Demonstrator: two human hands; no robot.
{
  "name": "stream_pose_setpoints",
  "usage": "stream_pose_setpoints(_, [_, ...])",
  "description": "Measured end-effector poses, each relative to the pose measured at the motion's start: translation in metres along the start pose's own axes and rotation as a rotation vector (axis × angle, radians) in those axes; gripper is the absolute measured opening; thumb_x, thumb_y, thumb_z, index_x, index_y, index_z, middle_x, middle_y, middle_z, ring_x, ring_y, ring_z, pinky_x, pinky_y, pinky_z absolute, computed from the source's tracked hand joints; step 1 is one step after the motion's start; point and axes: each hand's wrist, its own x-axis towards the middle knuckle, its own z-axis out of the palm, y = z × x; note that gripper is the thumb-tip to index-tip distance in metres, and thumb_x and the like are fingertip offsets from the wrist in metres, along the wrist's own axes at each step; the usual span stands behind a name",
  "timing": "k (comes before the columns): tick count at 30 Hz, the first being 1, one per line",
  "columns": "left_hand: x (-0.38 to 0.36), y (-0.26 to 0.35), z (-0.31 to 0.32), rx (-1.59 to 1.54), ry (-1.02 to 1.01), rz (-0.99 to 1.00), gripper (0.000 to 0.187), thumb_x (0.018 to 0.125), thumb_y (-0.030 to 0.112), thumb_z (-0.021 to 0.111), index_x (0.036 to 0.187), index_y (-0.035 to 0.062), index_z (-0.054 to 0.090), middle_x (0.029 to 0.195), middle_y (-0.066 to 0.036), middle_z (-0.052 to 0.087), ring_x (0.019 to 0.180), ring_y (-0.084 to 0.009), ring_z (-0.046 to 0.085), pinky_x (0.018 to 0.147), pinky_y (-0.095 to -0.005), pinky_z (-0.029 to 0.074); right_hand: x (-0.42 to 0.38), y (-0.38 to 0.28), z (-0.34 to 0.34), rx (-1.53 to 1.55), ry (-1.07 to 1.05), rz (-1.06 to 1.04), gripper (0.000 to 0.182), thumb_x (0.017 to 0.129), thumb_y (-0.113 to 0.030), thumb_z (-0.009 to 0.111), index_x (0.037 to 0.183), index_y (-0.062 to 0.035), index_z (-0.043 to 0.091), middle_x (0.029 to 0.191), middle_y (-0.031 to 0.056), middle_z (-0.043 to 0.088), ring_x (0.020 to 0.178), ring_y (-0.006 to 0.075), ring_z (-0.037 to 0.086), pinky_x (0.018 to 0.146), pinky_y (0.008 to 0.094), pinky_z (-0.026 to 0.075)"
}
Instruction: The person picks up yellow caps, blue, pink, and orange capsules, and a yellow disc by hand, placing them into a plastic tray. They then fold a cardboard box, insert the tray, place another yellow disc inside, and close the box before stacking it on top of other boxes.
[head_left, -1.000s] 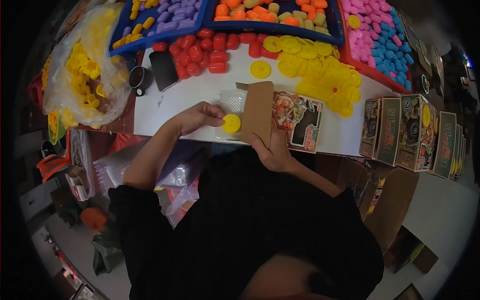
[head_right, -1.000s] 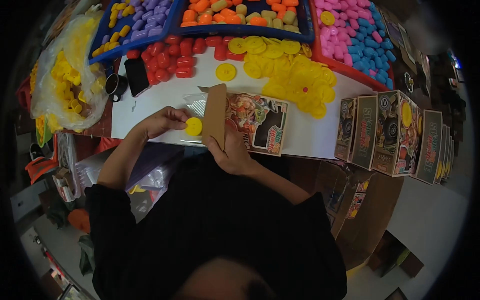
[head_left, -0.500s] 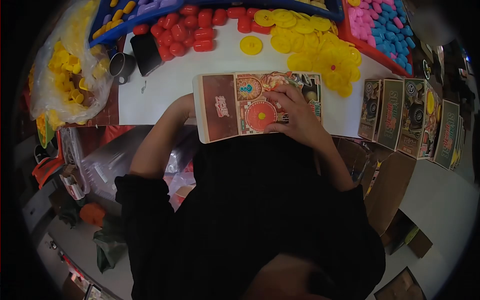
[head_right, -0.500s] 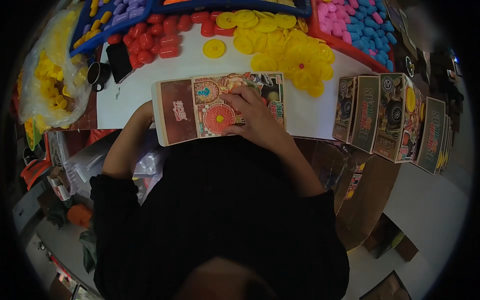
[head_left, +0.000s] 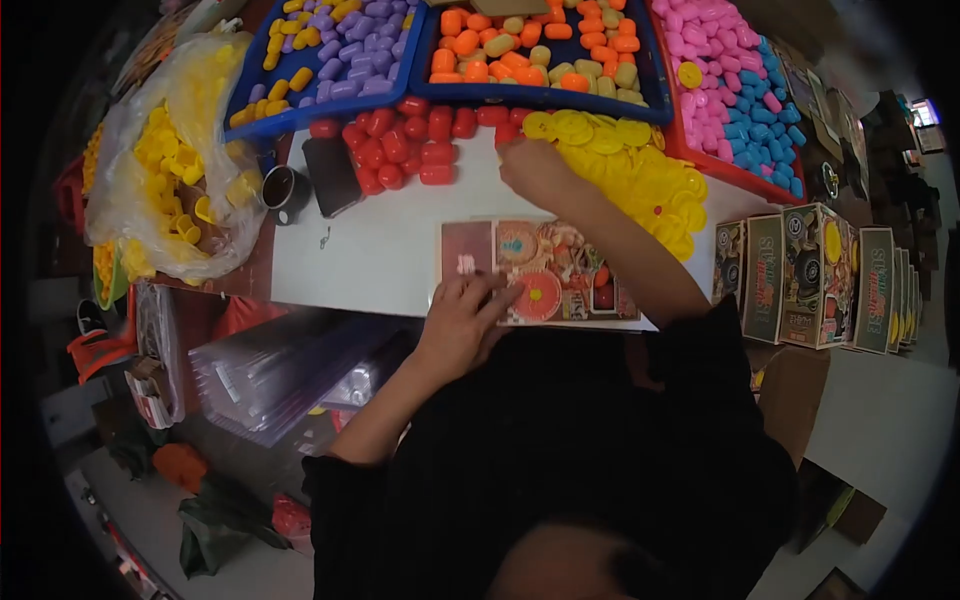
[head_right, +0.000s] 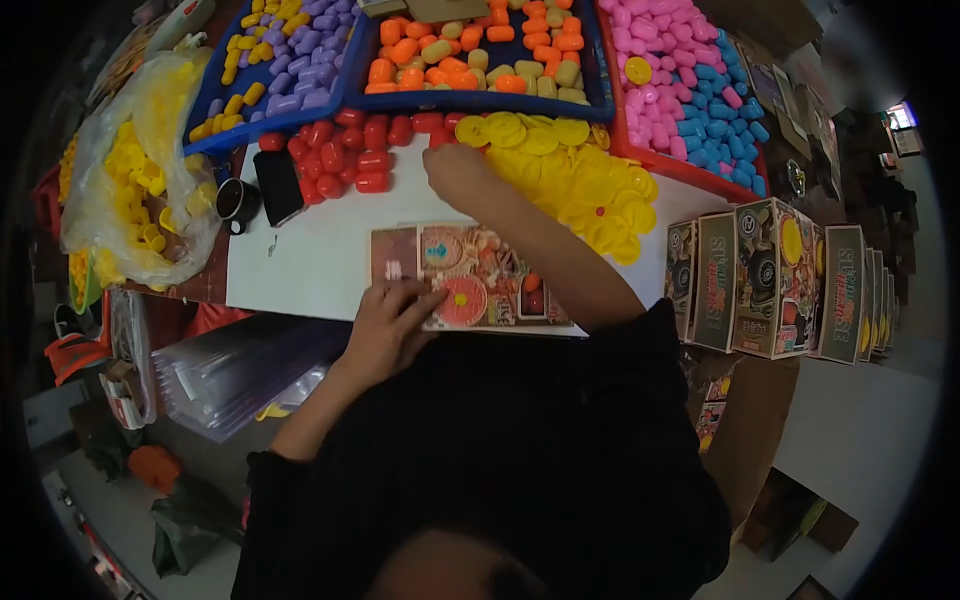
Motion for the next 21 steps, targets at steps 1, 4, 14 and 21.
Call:
stream_pose_setpoints(1, [0.007, -0.006, 0.001, 0.022, 0.041, 0.017, 0.053, 0.067, 0.013, 0.069, 0.118, 0.0126, 0.055, 0.112, -0.007, 0.052, 0.104, -0.0247, 0.048, 0.087, -0.0384, 0.039, -0.016, 0.000, -0.009, 0.238, 0.162, -0.003, 0.024, 0.077, -0.019, 0.066, 0.093, -0.0011, 0.059, 0.083, 0.0174, 0.061, 0.070, 0.0318, 0.061, 0.065, 0.0368, 0.050])
stream_pose_setpoints(4, [0.029, -0.011, 0.002, 0.108, 0.042, 0.045, 0.059, 0.065, 0.014, 0.070, 0.121, 0.0111, 0.054, 0.110, -0.008, 0.052, 0.099, -0.0262, 0.050, 0.085, -0.0372, 0.040, -0.079, -0.017, -0.069, 0.905, 0.226, 0.272, 0.018, 0.076, -0.012, 0.068, 0.089, -0.0022, 0.062, 0.088, 0.0139, 0.061, 0.070, 0.0233, 0.063, 0.064, 0.0337, 0.051])
stream_pose_setpoints(14, [0.043, 0.005, 0.004, 0.447, -0.122, 0.118, 0.046, 0.071, 0.017, 0.065, 0.116, 0.0080, 0.058, 0.113, -0.008, 0.052, 0.107, -0.0235, 0.049, 0.090, -0.0375, 0.039, -0.145, -0.030, -0.020, 0.180, 0.435, 0.297, 0.021, 0.067, -0.016, 0.075, 0.082, -0.0069, 0.065, 0.093, 0.0047, 0.059, 0.092, 0.0261, 0.052, 0.076, 0.0345, 0.045])
stream_pose_setpoints(21, [0.044, -0.023, -0.012, 0.001, -0.090, 0.042, 0.045, 0.069, 0.023, 0.072, 0.111, 0.0114, 0.062, 0.120, -0.006, 0.051, 0.111, -0.0249, 0.047, 0.091, -0.0374, 0.038, -0.155, -0.021, -0.031, 0.277, 0.294, 0.117, 0.033, 0.061, -0.015, 0.079, 0.089, -0.0080, 0.066, 0.104, 0.0051, 0.062, 0.093, 0.0248, 0.053, 0.082, 0.0342, 0.045])
